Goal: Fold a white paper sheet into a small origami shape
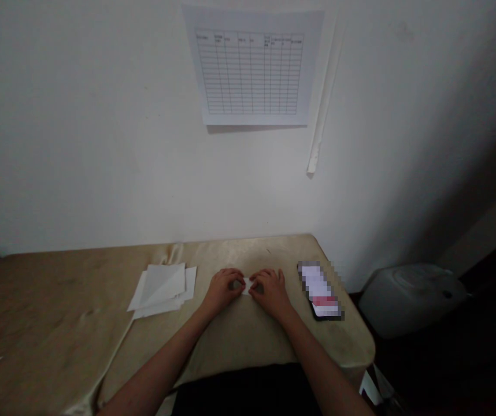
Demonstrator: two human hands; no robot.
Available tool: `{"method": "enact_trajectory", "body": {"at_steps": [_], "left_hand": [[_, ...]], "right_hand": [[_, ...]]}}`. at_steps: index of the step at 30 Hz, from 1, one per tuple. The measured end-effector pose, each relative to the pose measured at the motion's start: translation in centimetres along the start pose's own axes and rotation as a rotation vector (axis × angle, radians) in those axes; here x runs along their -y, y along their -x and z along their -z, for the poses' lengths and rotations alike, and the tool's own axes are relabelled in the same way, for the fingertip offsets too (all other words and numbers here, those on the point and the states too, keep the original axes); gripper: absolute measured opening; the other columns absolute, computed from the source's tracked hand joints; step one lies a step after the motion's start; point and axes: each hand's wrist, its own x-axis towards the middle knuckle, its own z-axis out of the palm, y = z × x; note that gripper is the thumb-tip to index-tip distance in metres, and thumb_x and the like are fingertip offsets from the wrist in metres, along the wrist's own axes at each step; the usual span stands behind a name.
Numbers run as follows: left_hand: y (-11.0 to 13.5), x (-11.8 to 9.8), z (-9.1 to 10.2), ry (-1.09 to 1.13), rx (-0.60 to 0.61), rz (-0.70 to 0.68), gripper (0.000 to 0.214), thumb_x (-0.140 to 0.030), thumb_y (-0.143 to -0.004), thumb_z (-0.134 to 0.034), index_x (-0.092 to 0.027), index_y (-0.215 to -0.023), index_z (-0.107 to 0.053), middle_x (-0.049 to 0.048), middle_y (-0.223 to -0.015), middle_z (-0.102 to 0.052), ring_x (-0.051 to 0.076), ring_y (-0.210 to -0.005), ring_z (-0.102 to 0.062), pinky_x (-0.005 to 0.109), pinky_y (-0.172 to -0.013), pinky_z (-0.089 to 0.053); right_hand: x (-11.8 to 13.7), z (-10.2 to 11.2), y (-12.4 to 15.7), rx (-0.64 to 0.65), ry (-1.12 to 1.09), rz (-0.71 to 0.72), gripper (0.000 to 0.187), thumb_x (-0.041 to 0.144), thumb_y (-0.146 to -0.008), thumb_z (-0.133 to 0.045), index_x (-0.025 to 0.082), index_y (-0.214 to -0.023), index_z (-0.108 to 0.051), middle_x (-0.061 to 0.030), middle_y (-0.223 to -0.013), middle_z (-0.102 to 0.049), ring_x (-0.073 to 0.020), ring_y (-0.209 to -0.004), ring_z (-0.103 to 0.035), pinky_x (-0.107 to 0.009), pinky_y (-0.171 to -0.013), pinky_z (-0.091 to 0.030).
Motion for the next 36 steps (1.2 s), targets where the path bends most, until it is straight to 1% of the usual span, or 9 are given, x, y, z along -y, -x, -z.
{"method": "enact_trajectory", "body": {"at_steps": [3,7,11,17,22,27,36], "left_hand": [[-0.1,0.4,0.2,0.014,0.013,0.002,0.011,-0.022,-0.084,-0.069,-0.027,-0.089,-0.078,0.0004,-0.113,-0.074,0.024,-0.112,-0.061,0.040,-0.101,-0.042],[-0.2,0.8,0.4,0.029,0.032,0.013,0.017,-0.017,-0.083,-0.067,-0.028,-0.090,-0.079,-0.0013,-0.114,-0.075,0.023,-0.113,-0.062,0.040,-0.104,-0.041],[-0.2,1.0,0.2,0.027,0.016,0.019,0.017,-0.019,-0.084,-0.066,-0.029,-0.090,-0.079,-0.0014,-0.114,-0.076,0.023,-0.113,-0.062,0.040,-0.105,-0.041],[0.1,0.5,0.2,0.007,-0.007,0.012,0.013,-0.023,-0.083,-0.068,-0.028,-0.090,-0.078,-0.0004,-0.112,-0.076,0.024,-0.112,-0.062,0.040,-0.104,-0.042],[0.1,0.3,0.2,-0.030,-0.021,0.012,0.015,-0.022,-0.087,-0.064,-0.028,-0.094,-0.075,0.0002,-0.112,-0.075,0.024,-0.112,-0.062,0.040,-0.102,-0.042],[0.1,0.2,0.1,-0.086,0.001,-0.025,0.014,-0.023,-0.086,-0.064,-0.028,-0.093,-0.075,0.0003,-0.114,-0.074,0.024,-0.112,-0.060,0.041,-0.101,-0.041],[0.6,-0.8,0.5,-0.161,0.000,-0.021,0.013,-0.027,-0.084,-0.065,-0.029,-0.093,-0.075,-0.0015,-0.114,-0.074,0.026,-0.109,-0.059,0.042,-0.098,-0.042]], "right_hand": [[0.1,0.1,0.0,0.007,0.003,0.006,0.007,0.027,-0.088,-0.062,0.026,-0.088,-0.068,-0.0011,-0.123,-0.069,-0.0249,-0.128,-0.051,-0.057,-0.118,-0.007],[0.1,0.2,0.1,0.002,-0.009,-0.003,0.006,0.026,-0.087,-0.062,0.027,-0.090,-0.068,0.0000,-0.122,-0.069,-0.0244,-0.129,-0.050,-0.057,-0.119,-0.006],[0.2,0.3,0.1,0.007,-0.019,0.003,0.008,0.026,-0.088,-0.062,0.026,-0.092,-0.069,-0.0008,-0.122,-0.069,-0.0250,-0.129,-0.050,-0.057,-0.118,-0.006],[-0.2,0.3,0.1,0.013,-0.062,0.032,0.014,0.022,-0.088,-0.060,0.027,-0.093,-0.072,-0.0013,-0.120,-0.071,-0.0244,-0.128,-0.051,-0.054,-0.118,-0.010],[-0.7,0.1,-0.1,0.001,-0.078,0.043,0.021,0.020,-0.089,-0.057,0.030,-0.094,-0.075,-0.0011,-0.118,-0.072,-0.0248,-0.126,-0.052,-0.055,-0.116,-0.012],[-1.0,-0.1,-0.2,0.003,-0.098,0.065,0.024,0.019,-0.088,-0.057,0.031,-0.097,-0.076,-0.0012,-0.116,-0.073,-0.0247,-0.126,-0.053,-0.053,-0.116,-0.014],[-1.3,-0.3,-0.3,-0.012,-0.088,0.050,0.028,0.016,-0.086,-0.056,0.032,-0.097,-0.076,-0.0001,-0.117,-0.073,-0.0248,-0.128,-0.053,-0.056,-0.117,-0.013]]}}
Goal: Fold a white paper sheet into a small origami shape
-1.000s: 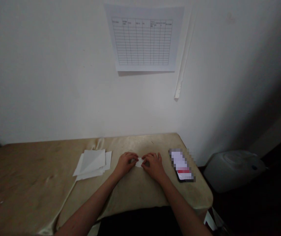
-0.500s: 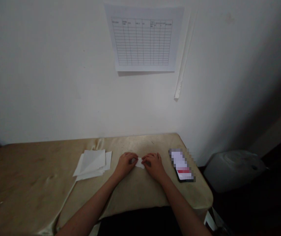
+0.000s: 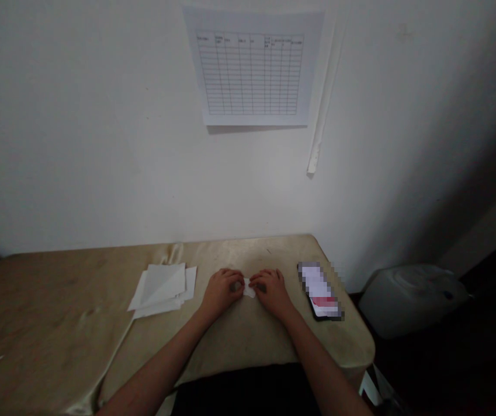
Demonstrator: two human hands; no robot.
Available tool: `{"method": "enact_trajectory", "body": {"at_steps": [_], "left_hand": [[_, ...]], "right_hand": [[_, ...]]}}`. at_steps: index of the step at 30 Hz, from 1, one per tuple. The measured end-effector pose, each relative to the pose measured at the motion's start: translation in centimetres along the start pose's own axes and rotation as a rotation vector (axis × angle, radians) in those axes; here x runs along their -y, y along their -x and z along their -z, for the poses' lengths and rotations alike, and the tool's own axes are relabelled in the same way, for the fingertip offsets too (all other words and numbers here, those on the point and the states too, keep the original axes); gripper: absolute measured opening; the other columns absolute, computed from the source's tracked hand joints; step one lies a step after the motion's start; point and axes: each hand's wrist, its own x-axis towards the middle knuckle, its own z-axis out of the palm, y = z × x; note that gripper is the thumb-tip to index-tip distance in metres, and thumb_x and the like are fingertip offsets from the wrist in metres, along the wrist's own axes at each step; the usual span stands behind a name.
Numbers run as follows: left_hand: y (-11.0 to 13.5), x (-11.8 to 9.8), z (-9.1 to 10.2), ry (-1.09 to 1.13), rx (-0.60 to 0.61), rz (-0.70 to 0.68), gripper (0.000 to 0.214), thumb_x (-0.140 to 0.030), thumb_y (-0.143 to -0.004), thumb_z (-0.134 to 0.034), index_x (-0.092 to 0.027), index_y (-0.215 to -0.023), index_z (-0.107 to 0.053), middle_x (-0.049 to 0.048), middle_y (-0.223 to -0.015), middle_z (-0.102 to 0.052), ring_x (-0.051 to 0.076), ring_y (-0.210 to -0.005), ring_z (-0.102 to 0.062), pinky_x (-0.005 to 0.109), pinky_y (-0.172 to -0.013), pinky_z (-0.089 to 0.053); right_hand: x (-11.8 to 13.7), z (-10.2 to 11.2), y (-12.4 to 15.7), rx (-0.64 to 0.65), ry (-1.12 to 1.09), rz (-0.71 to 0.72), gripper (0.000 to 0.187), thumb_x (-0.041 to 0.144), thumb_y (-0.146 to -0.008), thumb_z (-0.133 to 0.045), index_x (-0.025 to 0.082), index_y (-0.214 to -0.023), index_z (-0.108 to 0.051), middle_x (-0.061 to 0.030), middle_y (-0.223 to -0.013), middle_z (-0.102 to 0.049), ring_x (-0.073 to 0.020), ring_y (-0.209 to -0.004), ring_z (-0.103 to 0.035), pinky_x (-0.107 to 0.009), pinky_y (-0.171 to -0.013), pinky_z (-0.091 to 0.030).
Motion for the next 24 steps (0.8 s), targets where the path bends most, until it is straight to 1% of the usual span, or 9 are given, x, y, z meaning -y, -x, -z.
{"method": "enact_trajectory", "body": {"at_steps": [4,12,18,24], "left_hand": [[0.2,-0.3,0.1,-0.012,0.005,0.008,0.013,-0.029,-0.083,-0.067,-0.029,-0.094,-0.074,-0.0012,-0.115,-0.073,0.026,-0.111,-0.057,0.043,-0.100,-0.040],[0.4,-0.7,0.2,-0.014,0.030,0.019,0.016,-0.035,-0.082,-0.070,-0.029,-0.097,-0.071,-0.0011,-0.119,-0.071,0.027,-0.116,-0.055,0.044,-0.103,-0.038],[0.5,-1.1,0.0,-0.030,0.023,0.035,0.021,-0.038,-0.081,-0.072,-0.027,-0.099,-0.070,0.0008,-0.122,-0.069,0.028,-0.117,-0.054,0.045,-0.104,-0.037],[0.6,-1.3,-0.2,-0.027,0.005,0.029,0.023,-0.041,-0.080,-0.073,-0.026,-0.098,-0.070,0.0026,-0.120,-0.069,0.030,-0.117,-0.053,0.047,-0.106,-0.035]], "right_hand": [[0.0,0.1,0.0,0.005,0.009,0.006,0.028,0.016,-0.085,-0.058,0.033,-0.097,-0.077,-0.0008,-0.116,-0.073,-0.0252,-0.126,-0.054,-0.056,-0.116,-0.016],[0.1,0.2,-0.1,0.000,0.007,0.017,0.026,0.018,-0.086,-0.058,0.032,-0.098,-0.077,-0.0011,-0.116,-0.074,-0.0244,-0.124,-0.055,-0.053,-0.116,-0.019],[0.2,0.1,-0.1,0.011,0.014,-0.005,0.029,0.016,-0.085,-0.058,0.033,-0.099,-0.077,-0.0008,-0.117,-0.073,-0.0243,-0.126,-0.055,-0.055,-0.117,-0.016],[-0.1,0.2,-0.2,0.008,0.002,0.008,0.028,0.016,-0.084,-0.059,0.031,-0.099,-0.076,-0.0012,-0.118,-0.073,-0.0244,-0.126,-0.054,-0.052,-0.117,-0.018]]}}
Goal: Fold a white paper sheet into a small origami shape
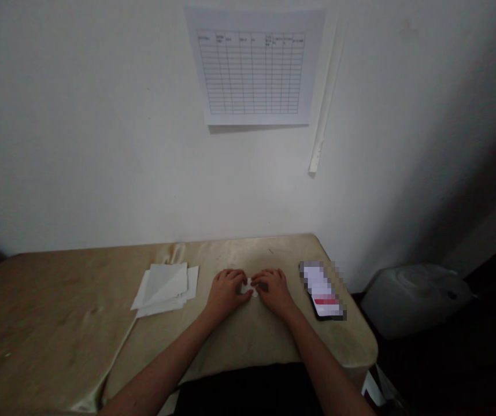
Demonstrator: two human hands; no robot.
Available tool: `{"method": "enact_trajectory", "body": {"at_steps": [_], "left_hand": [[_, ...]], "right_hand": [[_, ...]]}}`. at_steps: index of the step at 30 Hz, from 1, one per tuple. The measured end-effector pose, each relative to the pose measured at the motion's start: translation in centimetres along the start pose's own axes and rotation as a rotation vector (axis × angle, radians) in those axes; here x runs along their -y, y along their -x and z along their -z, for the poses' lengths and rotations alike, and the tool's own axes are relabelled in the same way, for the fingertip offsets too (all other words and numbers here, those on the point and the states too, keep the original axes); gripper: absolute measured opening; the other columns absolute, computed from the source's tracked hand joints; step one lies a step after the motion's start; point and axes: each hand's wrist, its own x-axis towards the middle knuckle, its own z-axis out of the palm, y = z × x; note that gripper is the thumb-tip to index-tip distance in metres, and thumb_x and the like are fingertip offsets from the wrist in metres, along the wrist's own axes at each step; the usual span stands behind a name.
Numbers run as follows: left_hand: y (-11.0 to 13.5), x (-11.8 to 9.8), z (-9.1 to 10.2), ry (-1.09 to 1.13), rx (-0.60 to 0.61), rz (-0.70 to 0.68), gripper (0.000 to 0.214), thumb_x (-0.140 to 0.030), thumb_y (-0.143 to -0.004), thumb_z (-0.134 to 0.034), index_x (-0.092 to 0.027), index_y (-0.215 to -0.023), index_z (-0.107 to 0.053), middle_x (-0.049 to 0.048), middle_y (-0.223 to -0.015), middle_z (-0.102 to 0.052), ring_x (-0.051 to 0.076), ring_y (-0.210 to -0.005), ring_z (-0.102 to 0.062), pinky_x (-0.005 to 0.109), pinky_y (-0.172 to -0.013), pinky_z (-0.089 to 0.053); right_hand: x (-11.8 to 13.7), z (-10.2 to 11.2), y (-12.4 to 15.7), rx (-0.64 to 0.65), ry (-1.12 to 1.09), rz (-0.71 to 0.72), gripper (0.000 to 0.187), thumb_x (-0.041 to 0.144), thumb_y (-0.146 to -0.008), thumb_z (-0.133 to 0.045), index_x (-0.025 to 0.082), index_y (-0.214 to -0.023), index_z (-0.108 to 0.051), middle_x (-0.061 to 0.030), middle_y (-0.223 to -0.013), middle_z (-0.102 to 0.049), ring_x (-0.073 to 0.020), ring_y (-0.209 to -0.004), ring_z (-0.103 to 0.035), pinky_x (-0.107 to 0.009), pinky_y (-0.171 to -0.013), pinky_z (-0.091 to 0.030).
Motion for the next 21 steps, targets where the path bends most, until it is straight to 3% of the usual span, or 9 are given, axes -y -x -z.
{"method": "enact_trajectory", "body": {"at_steps": [13,21], "left_hand": [[-0.13,-0.34,-0.02,-0.001,-0.005,0.006,0.029,-0.045,-0.078,-0.077,-0.025,-0.097,-0.070,0.0044,-0.120,-0.067,0.031,-0.118,-0.051,0.050,-0.107,-0.033],[-0.06,-0.46,-0.09,-0.022,-0.019,0.006,0.034,-0.050,-0.076,-0.077,-0.025,-0.096,-0.068,0.0045,-0.119,-0.067,0.032,-0.118,-0.051,0.049,-0.107,-0.033]], "right_hand": [[-0.56,-0.16,-0.12,-0.008,0.000,0.023,0.031,0.016,-0.083,-0.061,0.031,-0.105,-0.075,-0.0024,-0.124,-0.072,-0.0241,-0.126,-0.055,-0.051,-0.116,-0.023],[-0.69,-0.29,-0.10,0.000,-0.015,-0.004,0.034,0.015,-0.082,-0.061,0.032,-0.108,-0.075,-0.0022,-0.124,-0.072,-0.0251,-0.128,-0.054,-0.056,-0.117,-0.019]]}}
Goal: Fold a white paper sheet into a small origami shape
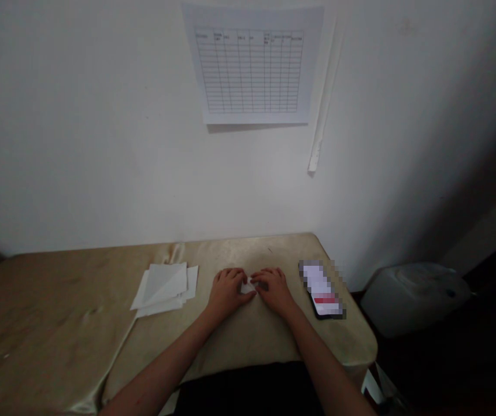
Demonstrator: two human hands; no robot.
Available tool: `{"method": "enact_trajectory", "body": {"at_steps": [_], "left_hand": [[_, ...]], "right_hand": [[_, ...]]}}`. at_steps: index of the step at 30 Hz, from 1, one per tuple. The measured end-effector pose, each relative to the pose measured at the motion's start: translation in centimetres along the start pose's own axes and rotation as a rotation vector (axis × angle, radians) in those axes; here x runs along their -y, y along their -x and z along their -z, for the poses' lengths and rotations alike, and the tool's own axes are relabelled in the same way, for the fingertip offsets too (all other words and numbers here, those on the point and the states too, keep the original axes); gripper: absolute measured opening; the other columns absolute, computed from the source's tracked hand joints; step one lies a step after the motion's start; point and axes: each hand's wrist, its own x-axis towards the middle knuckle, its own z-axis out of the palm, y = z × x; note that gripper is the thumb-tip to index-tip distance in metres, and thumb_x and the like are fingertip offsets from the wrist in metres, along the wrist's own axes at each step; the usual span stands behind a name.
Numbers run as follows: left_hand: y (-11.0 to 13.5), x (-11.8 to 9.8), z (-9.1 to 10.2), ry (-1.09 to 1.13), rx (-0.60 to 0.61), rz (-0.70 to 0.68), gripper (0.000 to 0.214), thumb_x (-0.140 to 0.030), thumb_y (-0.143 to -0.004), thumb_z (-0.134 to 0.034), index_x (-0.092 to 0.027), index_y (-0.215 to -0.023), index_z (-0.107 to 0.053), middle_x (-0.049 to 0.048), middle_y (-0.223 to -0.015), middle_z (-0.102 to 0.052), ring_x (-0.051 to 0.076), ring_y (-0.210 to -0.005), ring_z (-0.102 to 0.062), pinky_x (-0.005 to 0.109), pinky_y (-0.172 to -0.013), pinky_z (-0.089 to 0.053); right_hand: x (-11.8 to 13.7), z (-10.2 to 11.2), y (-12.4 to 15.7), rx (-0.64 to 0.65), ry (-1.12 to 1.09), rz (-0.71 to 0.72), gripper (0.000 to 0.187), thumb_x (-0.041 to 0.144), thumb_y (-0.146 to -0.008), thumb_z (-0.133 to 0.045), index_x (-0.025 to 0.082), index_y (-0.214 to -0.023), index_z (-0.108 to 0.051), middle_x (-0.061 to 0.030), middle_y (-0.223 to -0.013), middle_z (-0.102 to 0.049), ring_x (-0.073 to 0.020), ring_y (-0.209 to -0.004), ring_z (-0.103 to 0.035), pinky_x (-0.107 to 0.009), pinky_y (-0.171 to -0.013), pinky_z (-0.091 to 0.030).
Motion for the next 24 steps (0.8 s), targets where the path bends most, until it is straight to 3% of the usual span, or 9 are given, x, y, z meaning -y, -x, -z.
{"method": "enact_trajectory", "body": {"at_steps": [13,24], "left_hand": [[-0.3,0.9,-0.5,0.047,0.022,-0.036,0.047,-0.058,-0.068,-0.081,-0.024,-0.098,-0.066,0.0061,-0.118,-0.063,0.031,-0.119,-0.051,0.048,-0.109,-0.032],[-1.4,3.3,-0.4,0.189,0.101,-0.087,0.015,-0.024,-0.079,-0.073,-0.028,-0.094,-0.074,0.0017,-0.121,-0.069,0.025,-0.120,-0.056,0.045,-0.111,-0.035]], "right_hand": [[0.5,0.2,0.2,-0.011,0.062,0.013,0.034,0.019,-0.084,-0.063,0.033,-0.113,-0.073,-0.0031,-0.128,-0.068,-0.0244,-0.128,-0.054,-0.054,-0.118,-0.021],[0.8,0.2,0.5,-0.006,0.168,0.025,0.040,0.024,-0.088,-0.062,0.033,-0.127,-0.067,-0.0057,-0.145,-0.055,-0.0270,-0.136,-0.045,-0.051,-0.117,-0.027]]}}
